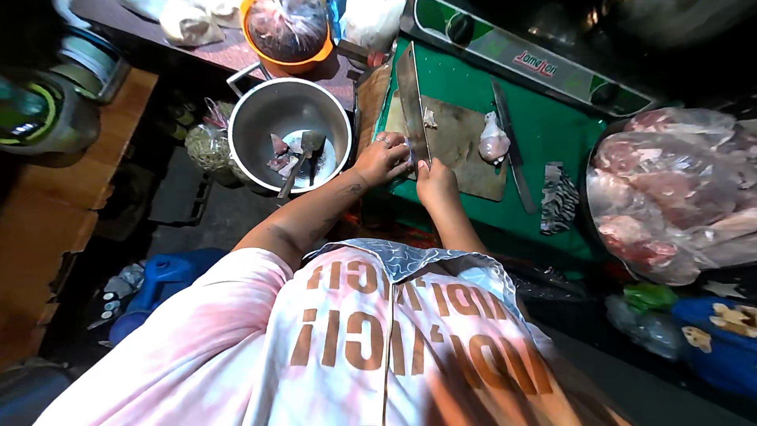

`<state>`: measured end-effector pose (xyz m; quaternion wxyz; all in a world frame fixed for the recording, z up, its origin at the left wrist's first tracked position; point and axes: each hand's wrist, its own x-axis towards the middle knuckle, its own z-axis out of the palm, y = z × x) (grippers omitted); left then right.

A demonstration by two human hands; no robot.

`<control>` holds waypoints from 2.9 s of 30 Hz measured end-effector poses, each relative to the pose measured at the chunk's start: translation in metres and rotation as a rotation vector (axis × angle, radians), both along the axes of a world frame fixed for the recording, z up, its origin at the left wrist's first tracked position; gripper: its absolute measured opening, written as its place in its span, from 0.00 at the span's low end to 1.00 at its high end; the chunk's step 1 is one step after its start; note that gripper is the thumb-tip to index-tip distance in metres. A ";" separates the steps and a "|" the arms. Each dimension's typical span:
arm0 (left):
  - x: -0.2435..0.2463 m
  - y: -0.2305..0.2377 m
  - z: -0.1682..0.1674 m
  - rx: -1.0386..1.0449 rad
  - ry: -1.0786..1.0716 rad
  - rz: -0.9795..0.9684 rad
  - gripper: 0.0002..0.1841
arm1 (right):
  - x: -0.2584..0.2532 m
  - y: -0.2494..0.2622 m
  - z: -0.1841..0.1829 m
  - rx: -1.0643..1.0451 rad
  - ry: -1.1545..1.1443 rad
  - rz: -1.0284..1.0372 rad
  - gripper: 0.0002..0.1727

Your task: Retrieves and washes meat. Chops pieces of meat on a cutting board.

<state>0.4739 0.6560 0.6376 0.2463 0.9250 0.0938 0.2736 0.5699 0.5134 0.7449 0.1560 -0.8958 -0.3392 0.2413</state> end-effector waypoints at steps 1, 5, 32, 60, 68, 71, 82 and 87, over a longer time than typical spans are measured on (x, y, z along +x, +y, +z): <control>0.001 -0.001 0.000 0.007 0.008 0.005 0.15 | -0.001 0.001 0.000 -0.020 -0.009 0.005 0.24; 0.005 -0.004 0.001 0.042 0.036 0.029 0.15 | -0.008 -0.005 -0.001 -0.087 -0.040 0.000 0.24; -0.005 0.005 -0.010 0.007 -0.069 -0.043 0.13 | -0.014 -0.017 -0.020 -0.001 -0.089 -0.029 0.24; -0.009 -0.002 0.012 -0.164 -0.071 0.023 0.17 | 0.007 -0.001 -0.018 -0.165 0.114 -0.067 0.26; 0.006 -0.010 -0.001 -0.115 -0.007 0.026 0.14 | -0.001 -0.020 -0.014 -0.187 0.094 -0.032 0.25; 0.004 -0.011 -0.004 -0.111 -0.035 0.024 0.13 | -0.003 -0.042 -0.014 -0.211 0.108 -0.028 0.24; 0.002 -0.009 -0.005 -0.131 -0.050 -0.025 0.15 | 0.046 0.073 -0.014 -0.090 0.204 -0.003 0.27; -0.013 0.000 0.004 -0.140 -0.013 -0.031 0.14 | 0.072 0.031 0.020 0.043 0.256 -0.060 0.27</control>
